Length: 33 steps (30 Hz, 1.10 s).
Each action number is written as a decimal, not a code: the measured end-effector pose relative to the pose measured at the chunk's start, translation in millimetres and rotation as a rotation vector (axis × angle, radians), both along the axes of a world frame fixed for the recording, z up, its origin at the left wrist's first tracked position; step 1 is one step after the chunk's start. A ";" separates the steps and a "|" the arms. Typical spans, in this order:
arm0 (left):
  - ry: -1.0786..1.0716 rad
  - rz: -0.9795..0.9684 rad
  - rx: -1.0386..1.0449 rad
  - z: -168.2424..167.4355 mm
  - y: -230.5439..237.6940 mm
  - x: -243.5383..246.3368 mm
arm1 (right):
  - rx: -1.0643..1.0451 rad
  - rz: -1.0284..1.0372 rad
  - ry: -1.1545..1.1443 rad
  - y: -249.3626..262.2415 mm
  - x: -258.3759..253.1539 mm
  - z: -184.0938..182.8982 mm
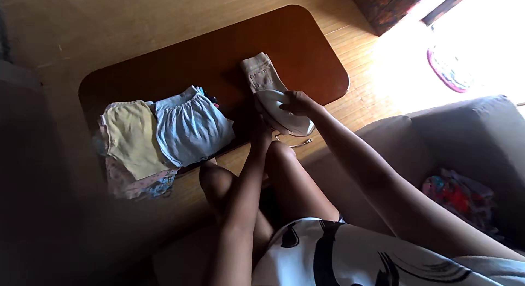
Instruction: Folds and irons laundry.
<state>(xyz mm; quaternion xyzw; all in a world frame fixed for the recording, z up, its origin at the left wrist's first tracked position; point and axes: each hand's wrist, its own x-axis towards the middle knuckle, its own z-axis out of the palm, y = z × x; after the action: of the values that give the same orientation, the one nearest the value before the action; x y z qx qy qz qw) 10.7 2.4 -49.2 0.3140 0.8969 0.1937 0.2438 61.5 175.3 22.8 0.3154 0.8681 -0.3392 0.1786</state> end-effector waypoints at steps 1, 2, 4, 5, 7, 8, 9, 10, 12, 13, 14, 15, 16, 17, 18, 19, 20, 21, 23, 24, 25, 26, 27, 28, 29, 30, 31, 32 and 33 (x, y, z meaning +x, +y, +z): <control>0.002 0.000 -0.015 1.0 0.3 1.3 | 0.007 0.004 -0.006 -0.8 10.5 -1.9; 0.000 0.001 -0.031 2.1 1.3 1.9 | 0.016 0.001 -0.006 -2.0 18.6 -3.5; -0.023 -0.004 -0.080 5.0 5.3 0.6 | 0.024 -0.006 -0.020 -3.9 21.6 -2.2; -0.032 -0.008 -0.100 6.8 6.1 1.2 | 0.024 -0.011 -0.032 -4.8 17.0 -0.8; -0.019 -0.024 -0.081 7.8 3.4 4.0 | 0.036 -0.039 -0.021 -7.7 0.5 -1.0; -0.011 -0.023 -0.061 10.0 1.9 3.6 | 0.044 -0.052 -0.012 -8.6 -9.1 -0.3; -0.008 -0.024 -0.047 11.2 0.8 2.4 | 0.047 -0.059 -0.007 -9.1 -16.2 1.0; -0.013 -0.025 -0.039 11.4 0.1 1.3 | 0.045 -0.058 -0.006 -9.5 -19.2 2.4; -0.008 -0.039 -0.028 7.0 -1.2 1.2 | 0.033 -0.054 -0.016 -10.5 -12.1 3.8; -0.002 -0.044 -0.025 5.4 -1.1 1.1 | 0.028 -0.050 -0.024 -10.4 -4.5 4.2; 0.009 -0.047 -0.029 4.6 -0.9 0.9 | 0.029 -0.047 -0.031 -10.5 4.6 3.7; 0.013 -0.048 -0.040 4.7 -0.8 1.4 | 0.030 -0.051 -0.035 -11.2 15.3 2.5; 0.011 -0.048 -0.038 3.5 -0.8 2.3 | 0.030 -0.058 -0.042 -12.4 25.9 1.2; 0.013 -0.043 -0.027 1.8 -0.8 3.5 | 0.031 -0.063 -0.052 -13.7 34.5 0.7; 0.017 -0.033 -0.009 1.1 -0.5 4.4 | 0.036 -0.065 -0.057 -14.8 40.4 0.3; 0.020 -0.031 -0.006 1.6 0.1 4.8 | 0.042 -0.066 -0.060 -15.2 42.0 -0.1; 0.026 -0.035 -0.016 1.9 1.0 4.7 | 0.045 -0.068 -0.059 -15.1 39.5 0.0; 0.024 -0.041 -0.031 2.0 1.6 4.7 | 0.043 -0.072 -0.059 -14.9 33.7 0.8; 0.021 -0.053 -0.050 0.3 2.2 4.6 | 0.045 -0.087 -0.045 -14.4 15.4 1.1; 0.017 -0.055 -0.051 -0.8 2.9 3.6 | 0.047 -0.093 -0.034 -14.0 3.9 1.4; 0.016 -0.055 -0.049 -1.6 3.5 2.4 | 0.054 -0.098 -0.027 -14.0 -6.7 2.3; 0.018 -0.054 -0.051 -1.1 3.8 1.6 | 0.056 -0.103 -0.028 -14.0 -14.9 3.5; 0.025 -0.053 -0.053 -0.1 3.5 1.4 | 0.057 -0.101 -0.031 -13.6 -19.1 3.1; 0.029 -0.052 -0.053 0.2 3.0 1.6 | 0.058 -0.098 -0.029 -13.0 -18.3 0.5; 0.029 -0.049 -0.046 -1.2 2.6 2.0 | 0.059 -0.095 -0.028 -12.6 -12.8 -2.2; 0.027 -0.046 -0.038 -1.5 2.5 2.2 | 0.062 -0.091 -0.023 -11.7 -3.9 -4.2; 0.035 -0.032 -0.019 -1.3 2.9 2.3 | 0.060 -0.082 -0.027 -11.6 7.1 -3.3; 0.041 -0.019 -0.010 -1.7 3.9 2.6 | 0.054 -0.078 -0.027 -11.1 20.0 -4.0; 0.046 -0.002 0.008 -3.2 5.7 2.9 | 0.049 -0.075 -0.022 -9.6 32.6 -5.1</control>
<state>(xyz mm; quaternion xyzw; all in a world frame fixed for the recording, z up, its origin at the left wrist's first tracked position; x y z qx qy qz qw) 13.6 8.2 -52.3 0.3201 0.9012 0.1900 0.2219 94.1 165.7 17.7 0.3557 0.8616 -0.3208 0.1676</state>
